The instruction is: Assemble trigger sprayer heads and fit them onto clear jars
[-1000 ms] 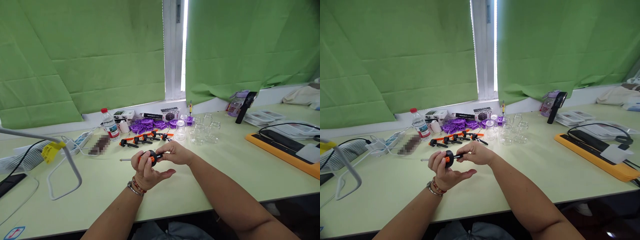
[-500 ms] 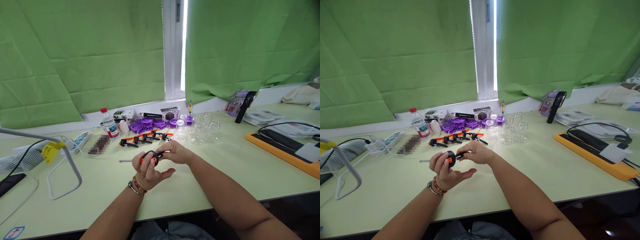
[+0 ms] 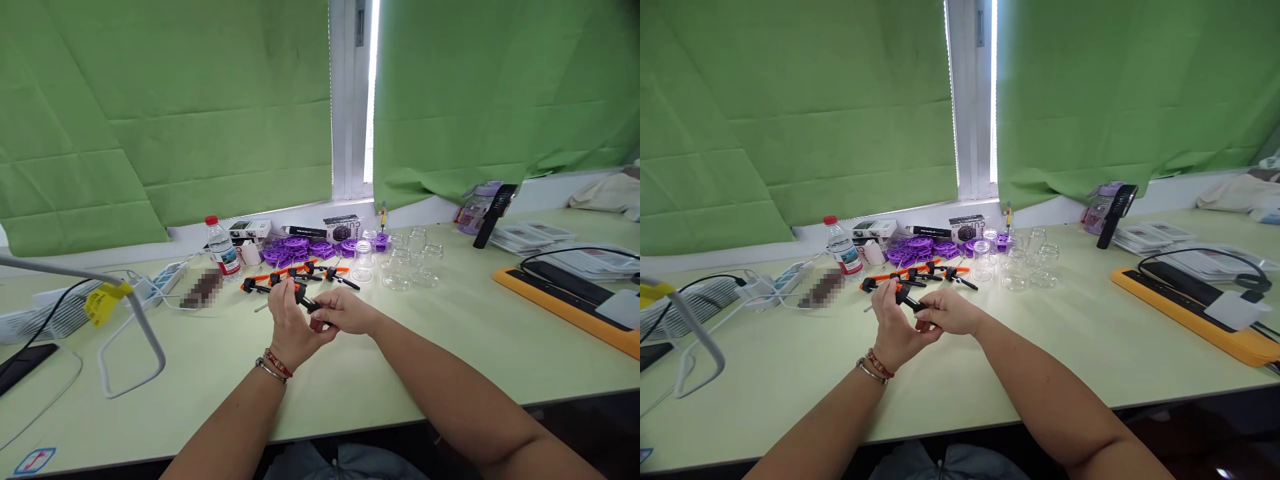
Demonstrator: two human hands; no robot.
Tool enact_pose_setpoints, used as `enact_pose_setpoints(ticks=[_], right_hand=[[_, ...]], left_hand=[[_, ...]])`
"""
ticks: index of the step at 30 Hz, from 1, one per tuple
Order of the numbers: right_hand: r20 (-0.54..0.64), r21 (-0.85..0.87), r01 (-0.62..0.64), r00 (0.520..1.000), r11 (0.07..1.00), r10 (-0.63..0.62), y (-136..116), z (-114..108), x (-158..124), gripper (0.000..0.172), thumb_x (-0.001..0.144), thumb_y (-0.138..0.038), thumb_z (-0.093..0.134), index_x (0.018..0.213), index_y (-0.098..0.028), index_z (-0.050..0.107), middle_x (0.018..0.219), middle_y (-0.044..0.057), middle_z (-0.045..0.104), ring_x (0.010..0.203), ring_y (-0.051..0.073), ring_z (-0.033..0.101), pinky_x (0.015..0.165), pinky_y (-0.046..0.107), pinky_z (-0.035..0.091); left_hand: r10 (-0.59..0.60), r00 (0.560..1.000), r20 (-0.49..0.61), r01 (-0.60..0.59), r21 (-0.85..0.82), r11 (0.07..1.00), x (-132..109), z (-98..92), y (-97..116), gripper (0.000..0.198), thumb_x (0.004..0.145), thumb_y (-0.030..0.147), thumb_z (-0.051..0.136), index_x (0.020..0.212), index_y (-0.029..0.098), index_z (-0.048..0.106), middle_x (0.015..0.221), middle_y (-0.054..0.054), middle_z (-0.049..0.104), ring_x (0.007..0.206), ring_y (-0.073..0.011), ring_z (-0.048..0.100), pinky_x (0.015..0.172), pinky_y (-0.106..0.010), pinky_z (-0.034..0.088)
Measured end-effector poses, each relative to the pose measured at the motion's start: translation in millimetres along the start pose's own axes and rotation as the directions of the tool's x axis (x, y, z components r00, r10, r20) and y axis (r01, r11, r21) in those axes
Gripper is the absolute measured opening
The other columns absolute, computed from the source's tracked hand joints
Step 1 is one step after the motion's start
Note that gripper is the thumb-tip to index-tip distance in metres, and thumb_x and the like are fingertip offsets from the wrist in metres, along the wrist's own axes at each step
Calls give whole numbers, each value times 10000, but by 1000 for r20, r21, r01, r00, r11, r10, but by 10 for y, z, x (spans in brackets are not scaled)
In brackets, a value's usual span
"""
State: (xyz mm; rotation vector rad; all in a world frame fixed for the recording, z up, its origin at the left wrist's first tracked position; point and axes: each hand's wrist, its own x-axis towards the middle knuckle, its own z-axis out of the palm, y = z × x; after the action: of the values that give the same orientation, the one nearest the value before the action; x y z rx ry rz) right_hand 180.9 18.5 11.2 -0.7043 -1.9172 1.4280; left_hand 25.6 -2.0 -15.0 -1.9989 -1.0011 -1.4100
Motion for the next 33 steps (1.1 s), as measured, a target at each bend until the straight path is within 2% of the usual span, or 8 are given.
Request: enact_pose_setpoints(ticks=[4,7,9,13,17,21,26,33], right_hand=[[-96,103,-88,991,991,98,49,102,47,195,777,-306,620,668,-146,596,610,10,641,580,132,611,546,244,482],[-143,142,-112,981,984,133,76,150,75,235,763,-323,639,624,-147,568,573,-2,621,539,115,583,529,236,459],[-158,177,-136,974,975,165,87,173,90,260,752,-340,651,606,-148,554,548,-7,612,510,107,567,515,233,447],[-170,253,-174,960,952,220,102,208,120,261,723,-327,670,583,-149,541,519,-13,602,470,95,544,493,223,434],[-167,281,-198,953,939,251,111,233,139,219,705,-278,668,576,-145,552,501,-18,592,454,89,535,476,213,424],[-182,321,-208,944,924,276,116,264,148,215,700,-251,657,551,-150,539,472,-27,569,429,83,511,446,204,401],[-199,365,-200,937,909,286,130,295,151,207,696,-210,641,531,-152,531,449,-37,540,416,74,484,433,196,382],[-191,373,-230,929,899,317,139,292,151,201,693,-245,671,564,-147,552,473,-18,574,435,84,505,439,198,379]], left_hand=[[-160,964,215,174,-47,984,-52,21,-41,1199,516,509,784,1424,108,112,1339,-237,323,1263,-429,328,984,-609,339],[-215,916,340,245,-50,968,-91,34,-64,1319,434,593,807,1427,102,90,1385,-257,276,1297,-452,282,990,-611,337],[-227,895,383,264,-46,963,-99,40,-73,1321,428,587,807,1421,89,92,1387,-264,273,1303,-450,278,998,-602,339],[-216,898,384,243,-22,970,-79,33,-64,1133,503,437,759,1398,89,159,1324,-235,364,1260,-424,355,1006,-597,334],[-175,898,403,191,0,982,-64,16,-52,1003,511,355,704,1357,74,245,1278,-222,420,1205,-409,414,993,-575,362],[-183,886,426,201,3,980,-60,8,-50,989,512,393,705,1342,71,275,1270,-220,438,1186,-408,436,984,-570,376],[-194,851,488,233,-19,972,-18,-25,-31,1092,495,520,735,1371,71,262,1310,-228,433,1233,-415,406,1005,-574,359],[-202,855,478,248,-34,968,-2,-47,-7,933,521,382,702,1328,86,341,1207,-187,508,1135,-364,488,949,-522,419]])
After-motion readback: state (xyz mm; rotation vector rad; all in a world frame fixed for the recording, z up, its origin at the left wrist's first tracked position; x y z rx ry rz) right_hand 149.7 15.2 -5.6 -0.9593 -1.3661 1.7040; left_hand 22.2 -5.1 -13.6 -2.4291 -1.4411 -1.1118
